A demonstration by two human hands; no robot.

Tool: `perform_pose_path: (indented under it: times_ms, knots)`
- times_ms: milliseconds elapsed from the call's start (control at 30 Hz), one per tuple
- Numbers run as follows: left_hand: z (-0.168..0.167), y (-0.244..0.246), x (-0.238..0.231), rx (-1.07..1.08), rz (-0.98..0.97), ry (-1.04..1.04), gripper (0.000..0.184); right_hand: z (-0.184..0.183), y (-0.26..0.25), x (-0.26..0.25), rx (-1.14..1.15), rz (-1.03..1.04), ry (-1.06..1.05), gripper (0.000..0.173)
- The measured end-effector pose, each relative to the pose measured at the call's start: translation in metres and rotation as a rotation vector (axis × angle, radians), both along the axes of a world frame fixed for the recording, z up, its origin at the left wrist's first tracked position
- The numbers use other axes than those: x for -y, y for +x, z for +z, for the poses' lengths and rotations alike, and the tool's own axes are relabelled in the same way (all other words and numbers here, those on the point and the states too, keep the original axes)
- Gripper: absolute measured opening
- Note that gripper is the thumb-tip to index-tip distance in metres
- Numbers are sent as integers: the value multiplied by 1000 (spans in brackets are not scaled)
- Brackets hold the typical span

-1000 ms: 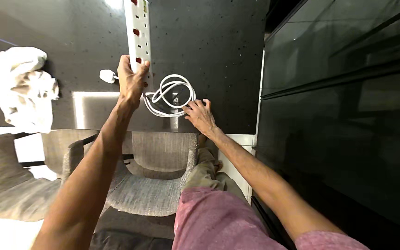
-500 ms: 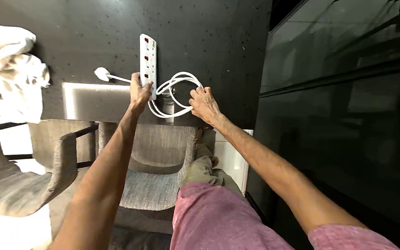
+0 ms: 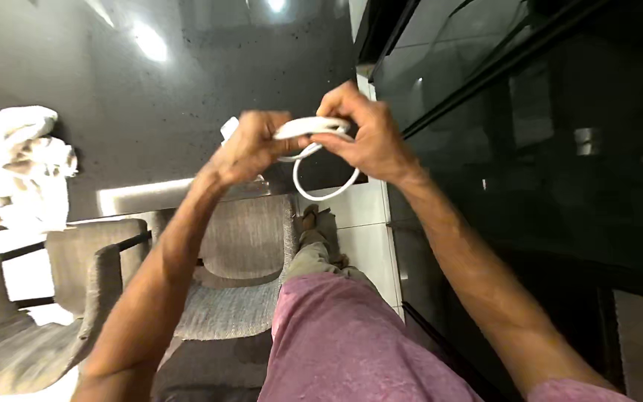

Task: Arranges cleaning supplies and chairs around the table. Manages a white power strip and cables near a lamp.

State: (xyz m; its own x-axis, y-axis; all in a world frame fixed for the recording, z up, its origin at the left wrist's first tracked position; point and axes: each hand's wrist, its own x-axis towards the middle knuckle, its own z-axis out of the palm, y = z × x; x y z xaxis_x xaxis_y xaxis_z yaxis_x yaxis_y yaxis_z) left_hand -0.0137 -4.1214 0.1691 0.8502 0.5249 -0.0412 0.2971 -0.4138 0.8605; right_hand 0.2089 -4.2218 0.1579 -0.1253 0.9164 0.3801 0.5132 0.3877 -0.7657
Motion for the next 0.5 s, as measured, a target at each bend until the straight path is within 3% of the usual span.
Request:
perform_pose_path:
  times_ms: [67, 200, 333, 433, 500]
  knots:
    - [48, 11, 8, 105, -5, 69, 23, 26, 20, 23, -95, -23, -22, 32]
    - [119, 46, 52, 259, 14, 28, 17, 54, 33, 70, -400, -133, 42, 19]
    - [172, 80, 123, 356, 81, -233, 15, 92, 46, 129, -733, -153, 114, 21]
    - [193, 105, 182, 428, 17, -506, 21, 97, 49, 166, -994, -178, 282, 16]
    - [197, 122, 219, 439, -15, -623, 25, 85, 52, 193, -949, -303, 296, 37]
